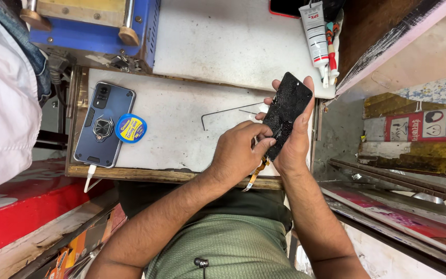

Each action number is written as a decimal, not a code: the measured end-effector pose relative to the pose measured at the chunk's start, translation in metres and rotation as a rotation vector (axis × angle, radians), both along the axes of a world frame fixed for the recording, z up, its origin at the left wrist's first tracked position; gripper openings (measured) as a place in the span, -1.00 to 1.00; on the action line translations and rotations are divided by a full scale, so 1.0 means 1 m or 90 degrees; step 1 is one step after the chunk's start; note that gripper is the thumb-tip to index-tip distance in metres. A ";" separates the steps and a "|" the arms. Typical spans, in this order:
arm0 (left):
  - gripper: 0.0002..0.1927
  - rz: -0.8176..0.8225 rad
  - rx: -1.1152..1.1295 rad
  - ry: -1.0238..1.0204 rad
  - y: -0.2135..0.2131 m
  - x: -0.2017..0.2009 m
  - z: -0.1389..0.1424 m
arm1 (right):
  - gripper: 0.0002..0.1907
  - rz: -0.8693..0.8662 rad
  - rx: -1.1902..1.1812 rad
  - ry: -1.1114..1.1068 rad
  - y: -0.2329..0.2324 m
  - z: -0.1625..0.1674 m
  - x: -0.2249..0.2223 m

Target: The person works on a smartphone with a shattered screen at a repair bench, prying and peeling the broken glass off the display, picking loose glass shards from the frame and adhesive, and pressing the separated panel to detach remaining fragments by hand.

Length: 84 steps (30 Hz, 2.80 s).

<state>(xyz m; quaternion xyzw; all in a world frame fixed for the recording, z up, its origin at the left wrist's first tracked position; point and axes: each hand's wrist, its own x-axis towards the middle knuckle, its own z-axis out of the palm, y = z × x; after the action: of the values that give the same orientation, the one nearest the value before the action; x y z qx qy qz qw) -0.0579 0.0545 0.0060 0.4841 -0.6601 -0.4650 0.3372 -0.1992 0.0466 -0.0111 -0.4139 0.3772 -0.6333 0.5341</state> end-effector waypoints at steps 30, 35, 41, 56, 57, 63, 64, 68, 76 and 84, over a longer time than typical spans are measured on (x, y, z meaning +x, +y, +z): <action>-0.84 -0.062 -0.048 -0.096 -0.010 0.005 -0.005 | 0.02 -0.009 0.053 -0.067 -0.006 -0.020 -0.007; -0.85 -0.077 -0.030 -0.076 -0.006 -0.003 -0.007 | 0.04 -0.003 0.026 -0.022 -0.001 -0.023 -0.006; -0.86 -0.089 -0.006 -0.089 -0.010 0.004 -0.008 | 0.05 0.007 0.045 -0.081 -0.002 -0.027 -0.007; -0.91 -0.024 -0.063 -0.128 -0.018 0.011 -0.013 | -0.07 -0.051 0.057 -0.059 -0.001 -0.026 -0.009; -0.91 -0.004 -0.071 -0.135 -0.022 0.016 -0.014 | -0.09 -0.038 0.077 -0.093 -0.002 -0.026 -0.010; -0.84 0.025 -0.088 -0.231 -0.031 0.043 -0.019 | -0.17 0.043 0.131 -0.216 -0.005 -0.031 -0.017; -0.87 0.032 -0.155 -0.226 -0.030 0.044 -0.018 | -0.19 0.056 0.130 -0.227 -0.006 -0.033 -0.018; -0.81 -0.035 -0.358 -0.181 -0.020 0.037 -0.012 | -0.24 0.188 0.140 -0.352 -0.008 -0.037 -0.018; -0.82 -0.194 -0.475 -0.225 -0.025 0.025 0.003 | -0.25 0.246 0.289 -0.219 -0.006 -0.030 -0.015; -0.94 -0.321 -0.463 -0.333 -0.031 0.021 0.006 | -0.32 0.271 0.330 -0.165 -0.003 -0.019 -0.009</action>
<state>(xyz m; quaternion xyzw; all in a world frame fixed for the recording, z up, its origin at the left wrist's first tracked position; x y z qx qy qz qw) -0.0370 0.0234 0.0119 0.2613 -0.9376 -0.1356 0.1850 -0.2081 0.0434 -0.0303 -0.2504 0.3595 -0.4382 0.7849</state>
